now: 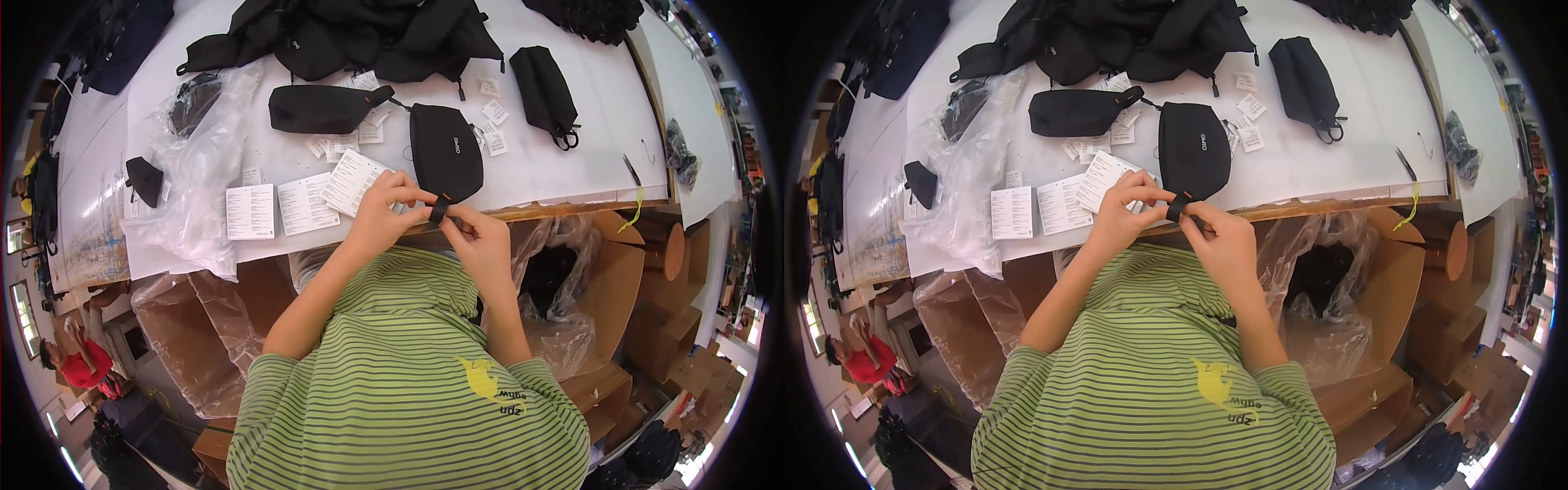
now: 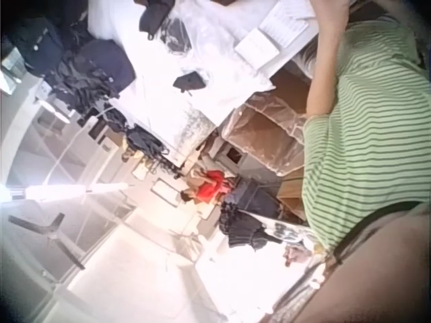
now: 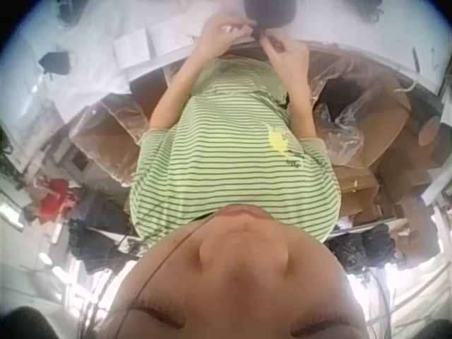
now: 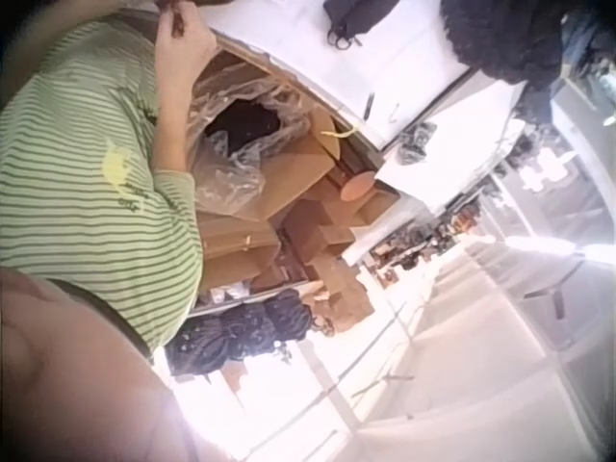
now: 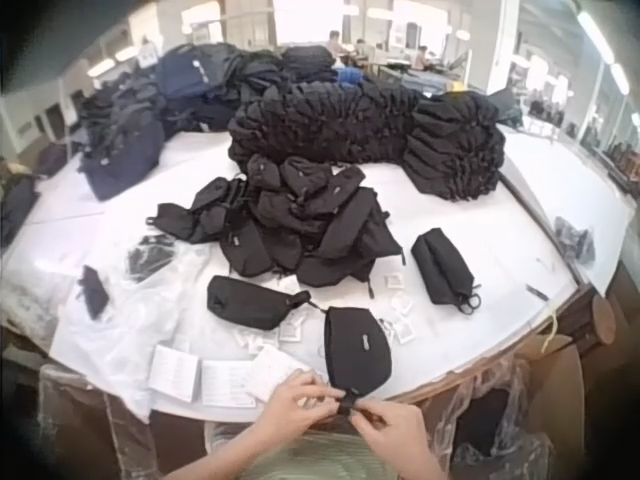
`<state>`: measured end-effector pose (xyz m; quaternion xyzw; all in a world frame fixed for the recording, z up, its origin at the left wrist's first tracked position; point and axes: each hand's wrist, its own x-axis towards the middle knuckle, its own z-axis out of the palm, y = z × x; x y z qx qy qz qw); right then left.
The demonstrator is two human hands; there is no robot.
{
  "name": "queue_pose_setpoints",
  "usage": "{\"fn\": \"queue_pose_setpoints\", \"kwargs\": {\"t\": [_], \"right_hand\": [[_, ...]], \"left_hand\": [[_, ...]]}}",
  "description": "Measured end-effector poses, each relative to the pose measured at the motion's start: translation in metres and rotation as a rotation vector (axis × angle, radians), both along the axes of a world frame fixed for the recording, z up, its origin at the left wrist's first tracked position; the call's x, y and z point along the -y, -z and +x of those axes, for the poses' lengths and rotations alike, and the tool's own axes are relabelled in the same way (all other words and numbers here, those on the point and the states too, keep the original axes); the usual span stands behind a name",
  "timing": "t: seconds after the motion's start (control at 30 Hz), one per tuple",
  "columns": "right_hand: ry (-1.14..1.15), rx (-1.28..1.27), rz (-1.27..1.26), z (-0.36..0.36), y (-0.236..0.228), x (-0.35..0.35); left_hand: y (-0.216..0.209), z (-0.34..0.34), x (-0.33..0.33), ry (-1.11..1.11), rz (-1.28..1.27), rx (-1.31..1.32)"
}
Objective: Packing small black pouches into larger bags, adding instruction cards and silica gel packets.
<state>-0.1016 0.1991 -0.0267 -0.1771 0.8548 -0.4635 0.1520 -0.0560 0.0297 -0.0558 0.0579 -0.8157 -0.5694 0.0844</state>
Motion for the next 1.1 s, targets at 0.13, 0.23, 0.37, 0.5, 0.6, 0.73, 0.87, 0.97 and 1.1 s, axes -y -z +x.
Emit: {"fn": "queue_pose_setpoints", "kwargs": {"t": [0.13, 0.23, 0.37, 0.5, 0.6, 0.73, 0.87, 0.97, 1.1], "right_hand": [[-0.062, -0.138, -0.001, 0.002, 0.007, 0.004], [-0.093, -0.123, -0.043, 0.003, 0.007, 0.005], [-0.018, 0.24, -0.376, 0.003, -0.002, 0.003], [-0.033, 0.382, -0.709, 0.001, -0.005, -0.005], [-0.128, 0.337, -0.869, 0.0, -0.007, -0.002], [-0.125, 0.43, -0.884, 0.001, -0.017, 0.004], [-0.103, 0.432, -0.86, 0.003, -0.015, 0.005], [-0.132, 0.258, -0.776, 0.008, -0.013, 0.013], [-0.232, 0.074, -0.708, 0.013, -0.009, 0.015]], "left_hand": [[-0.006, 0.007, -0.002, -0.035, 0.067, 0.001], [-0.012, 0.011, -0.003, -0.101, 0.081, -0.087], [-0.021, 0.017, 0.001, -0.238, 0.247, -0.068], [-0.038, 0.025, 0.002, -0.389, 0.451, -0.095], [-0.042, 0.029, -0.001, -0.254, 0.634, -0.088], [-0.049, 0.03, -0.008, -0.126, 0.729, -0.119], [-0.057, 0.033, -0.011, 0.02, 0.769, -0.069], [-0.056, 0.034, -0.011, 0.101, 0.794, -0.058], [-0.055, 0.034, -0.01, 0.16, 0.76, -0.04]]}}
